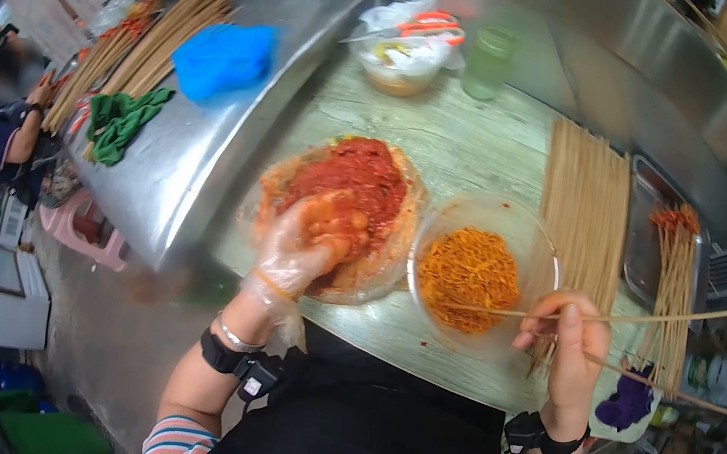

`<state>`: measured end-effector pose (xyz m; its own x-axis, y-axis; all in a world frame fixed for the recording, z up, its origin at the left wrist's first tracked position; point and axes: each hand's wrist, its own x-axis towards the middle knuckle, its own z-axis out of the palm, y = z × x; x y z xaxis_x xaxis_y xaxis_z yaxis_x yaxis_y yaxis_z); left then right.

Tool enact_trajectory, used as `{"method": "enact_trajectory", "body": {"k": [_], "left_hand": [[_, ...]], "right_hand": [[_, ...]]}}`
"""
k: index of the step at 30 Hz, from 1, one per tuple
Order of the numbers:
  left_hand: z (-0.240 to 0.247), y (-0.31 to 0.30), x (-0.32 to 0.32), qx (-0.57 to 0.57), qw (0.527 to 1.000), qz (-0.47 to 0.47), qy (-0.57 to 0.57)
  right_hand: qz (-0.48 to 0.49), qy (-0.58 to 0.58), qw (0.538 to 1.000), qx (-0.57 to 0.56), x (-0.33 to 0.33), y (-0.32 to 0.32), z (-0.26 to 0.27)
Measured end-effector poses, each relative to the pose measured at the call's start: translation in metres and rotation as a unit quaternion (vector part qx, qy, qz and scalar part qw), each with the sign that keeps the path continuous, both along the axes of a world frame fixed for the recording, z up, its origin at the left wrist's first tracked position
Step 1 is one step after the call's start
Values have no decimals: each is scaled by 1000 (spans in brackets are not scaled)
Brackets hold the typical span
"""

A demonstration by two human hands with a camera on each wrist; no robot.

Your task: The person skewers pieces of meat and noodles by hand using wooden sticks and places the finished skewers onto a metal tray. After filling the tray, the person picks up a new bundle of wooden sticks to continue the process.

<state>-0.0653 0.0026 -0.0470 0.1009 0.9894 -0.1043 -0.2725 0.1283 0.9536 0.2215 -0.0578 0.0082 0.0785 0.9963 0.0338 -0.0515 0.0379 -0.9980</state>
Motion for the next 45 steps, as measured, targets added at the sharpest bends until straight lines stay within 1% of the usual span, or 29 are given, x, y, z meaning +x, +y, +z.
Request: {"method": "enact_trajectory", "body": {"k": [1,2,4,6,7,11,13,14,16,17,19,20,22,23,25,29,34,37,40,42,45], "left_hand": [[-2,-1,1,-11,1000,-5,-23],[-4,-3,4,-3,999,15,-52],[-14,-2,0,13,999,44,-20],[-9,-2,6,-13,997,82,3],[-8,-2,8,-16,996,90,19],[-15,-2,6,9,996,66,56],[-12,-3,6,-2,995,57,77],[-12,-3,8,24,996,57,71],[-12,-2,13,76,994,56,58],[-9,-3,14,54,996,53,44],[3,-5,15,13,999,49,15],[6,-5,14,5,999,38,23],[9,-6,12,-8,999,16,39],[10,-6,12,-12,999,18,28],[13,-6,13,-19,1000,23,6],[26,-5,12,-30,1000,-8,-1],[41,-4,21,-19,999,-49,5],[45,-4,33,-12,997,-79,-22],[50,-6,44,-59,992,-101,-51],[47,-5,50,-57,989,-116,-78],[47,-5,59,-82,979,-123,-141]], "right_hand": [[-26,21,999,0,2,-2,10],[-54,40,998,0,8,-3,16],[-41,-8,999,33,22,-3,22],[-19,-55,997,51,28,-1,25],[-12,-60,997,45,29,-1,26],[0,-74,997,-20,21,1,28],[14,-76,997,-15,14,6,24],[21,-76,997,-12,11,9,21],[39,-142,989,26,5,17,15],[48,-175,982,45,2,21,12],[53,-170,983,51,-3,25,6],[57,-167,983,55,-4,27,2],[47,-124,989,58,-4,29,-8],[41,-102,992,60,-4,29,-11],[3,-60,997,49,-2,26,-8],[-60,-7,997,47,11,22,-8],[-108,28,990,90,26,21,-2],[-124,51,983,126,29,20,11],[-138,67,976,157,29,20,21],[-151,71,972,167,29,20,24],[-89,70,971,212,33,19,25]]}}
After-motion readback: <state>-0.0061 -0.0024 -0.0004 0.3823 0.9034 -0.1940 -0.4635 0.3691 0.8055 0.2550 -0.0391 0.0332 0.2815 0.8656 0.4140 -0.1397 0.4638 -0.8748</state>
